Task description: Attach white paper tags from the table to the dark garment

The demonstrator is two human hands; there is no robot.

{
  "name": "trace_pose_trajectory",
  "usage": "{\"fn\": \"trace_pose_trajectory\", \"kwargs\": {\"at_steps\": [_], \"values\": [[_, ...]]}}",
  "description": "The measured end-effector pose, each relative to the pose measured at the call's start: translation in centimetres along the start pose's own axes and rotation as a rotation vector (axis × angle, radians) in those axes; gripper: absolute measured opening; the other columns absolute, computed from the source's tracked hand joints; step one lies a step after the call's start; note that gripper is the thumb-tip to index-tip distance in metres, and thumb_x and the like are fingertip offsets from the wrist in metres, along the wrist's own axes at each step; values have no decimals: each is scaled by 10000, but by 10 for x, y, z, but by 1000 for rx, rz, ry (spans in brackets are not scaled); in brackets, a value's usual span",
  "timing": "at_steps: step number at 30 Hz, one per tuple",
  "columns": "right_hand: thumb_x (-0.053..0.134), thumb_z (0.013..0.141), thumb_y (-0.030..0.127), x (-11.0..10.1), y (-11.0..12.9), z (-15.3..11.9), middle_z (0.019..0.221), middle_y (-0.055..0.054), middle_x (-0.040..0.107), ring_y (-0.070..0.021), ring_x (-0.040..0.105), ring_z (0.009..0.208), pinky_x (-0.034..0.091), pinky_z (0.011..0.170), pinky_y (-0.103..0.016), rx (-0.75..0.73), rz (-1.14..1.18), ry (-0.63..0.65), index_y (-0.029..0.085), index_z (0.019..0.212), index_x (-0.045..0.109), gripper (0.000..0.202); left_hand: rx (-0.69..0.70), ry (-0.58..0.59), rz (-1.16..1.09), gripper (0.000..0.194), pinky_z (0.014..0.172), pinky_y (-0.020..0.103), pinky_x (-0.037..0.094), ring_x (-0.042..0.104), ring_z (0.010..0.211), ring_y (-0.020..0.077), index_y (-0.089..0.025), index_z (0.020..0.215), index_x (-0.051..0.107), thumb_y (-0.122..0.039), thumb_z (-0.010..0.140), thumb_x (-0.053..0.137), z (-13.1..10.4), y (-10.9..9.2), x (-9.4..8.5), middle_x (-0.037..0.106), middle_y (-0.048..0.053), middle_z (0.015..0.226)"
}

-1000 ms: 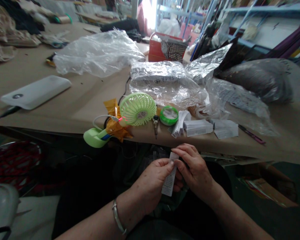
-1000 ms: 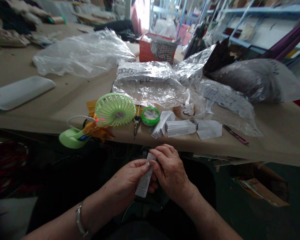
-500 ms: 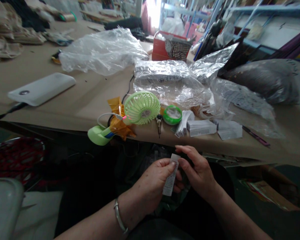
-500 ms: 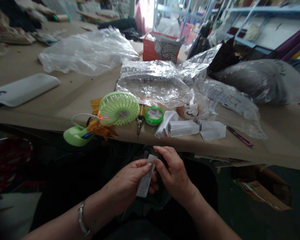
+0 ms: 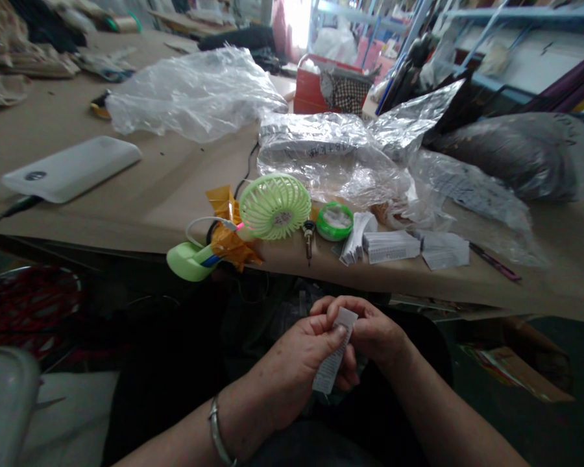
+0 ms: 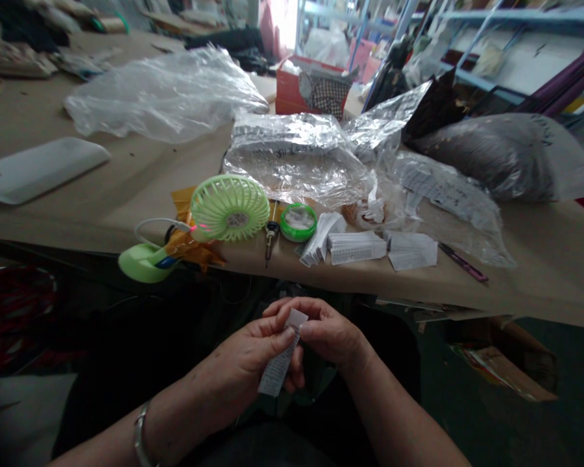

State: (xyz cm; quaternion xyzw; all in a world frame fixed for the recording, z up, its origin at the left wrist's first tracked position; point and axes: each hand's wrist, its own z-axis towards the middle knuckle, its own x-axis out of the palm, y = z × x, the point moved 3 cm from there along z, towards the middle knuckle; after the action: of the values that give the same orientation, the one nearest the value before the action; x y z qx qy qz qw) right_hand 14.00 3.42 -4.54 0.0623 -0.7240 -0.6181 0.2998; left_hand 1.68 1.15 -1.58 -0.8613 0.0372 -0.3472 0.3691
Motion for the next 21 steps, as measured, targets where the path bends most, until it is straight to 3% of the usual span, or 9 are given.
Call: {"fn": "trace_pose_trajectory", "kwargs": {"at_steps": [4, 6, 8, 11, 15, 18, 21], "values": [[647, 760, 479, 4, -3, -1, 1017, -85, 655, -122, 634, 572, 528, 521, -257, 69, 50, 51, 188, 1058, 626, 417, -4, -35, 0, 309, 479, 210, 394, 518, 449, 96, -129, 672, 588, -390, 831, 545, 1, 3, -3, 589, 32, 546], [637, 782, 438, 6, 1, -2, 997, -60, 659, -112, 626, 580, 528, 550, -248, 83, -2, 1, 211, 1117, 598, 407, 14, -42, -16, 298, 484, 208, 397, 518, 457, 93, -129, 689, 587, -387, 832, 543, 0, 2, -5, 581, 20, 548], [623, 810, 381, 6, 10, -4, 1060, -52, 645, -146, 654, 763, 541, 691, -271, 11, -191, -135, 242, 1149, 583, 368, 52, -52, -34, 277, 497, 206, 404, 530, 484, 94, -131, 732, 592, -380, 841, 537, 0, 1, -8, 579, 9, 568], [595, 844, 307, 11, 28, -8, 1185, -57, 584, -201, 579, 1064, 475, 916, -327, -186, -661, -305, 266, 1184, 572, 343, 83, -92, -59, 229, 521, 213, 425, 558, 531, 103, -138, 798, 590, -355, 847, 537, -2, -2, -13, 590, 3, 618], [566, 861, 261, 22, 36, -10, 1165, -80, 577, -221, 545, 1103, 451, 947, -356, -305, -1063, -292, 237, 1183, 574, 323, 68, -140, -63, 191, 526, 219, 423, 551, 519, 99, -132, 803, 586, -314, 836, 542, -3, -5, -16, 586, 4, 621], [546, 872, 253, 23, 32, -9, 1178, -82, 578, -218, 538, 1111, 435, 959, -365, -313, -1052, -327, 236, 1227, 532, 356, 74, -150, -73, 197, 521, 220, 415, 547, 516, 100, -129, 781, 581, -317, 830, 547, -4, -5, -17, 575, 2, 612], [540, 879, 284, 20, 28, -5, 1041, -41, 628, -172, 600, 949, 481, 845, -304, -223, -779, -425, 247, 1170, 543, 293, 98, -147, -75, 219, 527, 222, 409, 545, 522, 100, -134, 783, 577, -341, 841, 534, -7, -6, -18, 571, -1, 616]]}}
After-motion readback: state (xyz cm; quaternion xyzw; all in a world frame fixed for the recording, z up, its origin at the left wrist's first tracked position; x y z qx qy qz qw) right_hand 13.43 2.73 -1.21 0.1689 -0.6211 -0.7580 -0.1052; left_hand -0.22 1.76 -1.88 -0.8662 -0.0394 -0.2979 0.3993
